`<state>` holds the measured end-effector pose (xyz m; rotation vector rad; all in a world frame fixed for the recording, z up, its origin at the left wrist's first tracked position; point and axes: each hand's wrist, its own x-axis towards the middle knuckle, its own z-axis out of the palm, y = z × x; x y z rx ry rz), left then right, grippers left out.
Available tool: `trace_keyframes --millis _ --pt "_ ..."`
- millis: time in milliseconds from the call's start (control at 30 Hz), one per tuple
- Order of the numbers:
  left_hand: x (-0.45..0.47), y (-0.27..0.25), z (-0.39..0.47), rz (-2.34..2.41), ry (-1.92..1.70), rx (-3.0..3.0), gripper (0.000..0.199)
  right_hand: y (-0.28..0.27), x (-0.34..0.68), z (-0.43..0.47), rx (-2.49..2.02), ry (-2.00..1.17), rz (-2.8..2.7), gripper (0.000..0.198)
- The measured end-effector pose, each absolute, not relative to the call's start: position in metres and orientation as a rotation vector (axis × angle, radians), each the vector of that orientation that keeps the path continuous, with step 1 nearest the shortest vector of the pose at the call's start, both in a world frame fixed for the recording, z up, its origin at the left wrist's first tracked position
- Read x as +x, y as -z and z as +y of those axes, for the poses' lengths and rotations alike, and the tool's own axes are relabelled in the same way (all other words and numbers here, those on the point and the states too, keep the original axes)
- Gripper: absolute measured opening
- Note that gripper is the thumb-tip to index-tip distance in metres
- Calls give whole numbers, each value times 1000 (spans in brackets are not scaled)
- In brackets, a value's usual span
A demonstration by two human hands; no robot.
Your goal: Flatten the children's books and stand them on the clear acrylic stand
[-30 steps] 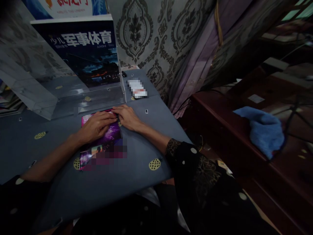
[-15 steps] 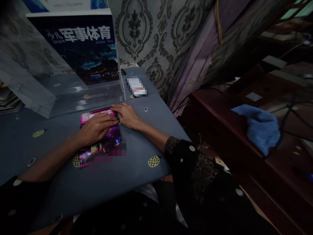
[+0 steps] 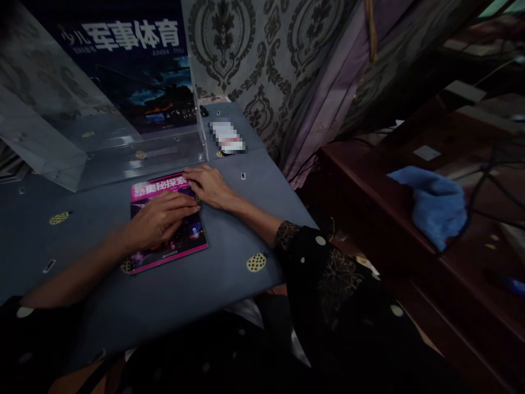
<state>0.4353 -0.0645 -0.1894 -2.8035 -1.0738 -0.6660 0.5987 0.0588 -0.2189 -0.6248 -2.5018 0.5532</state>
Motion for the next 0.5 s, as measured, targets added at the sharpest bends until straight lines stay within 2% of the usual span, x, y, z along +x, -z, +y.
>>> trace_keyframes --millis 500 --pt "449 184 -94 -1024 645 -2915 31 216 600 57 -615 -551 -2540 37"
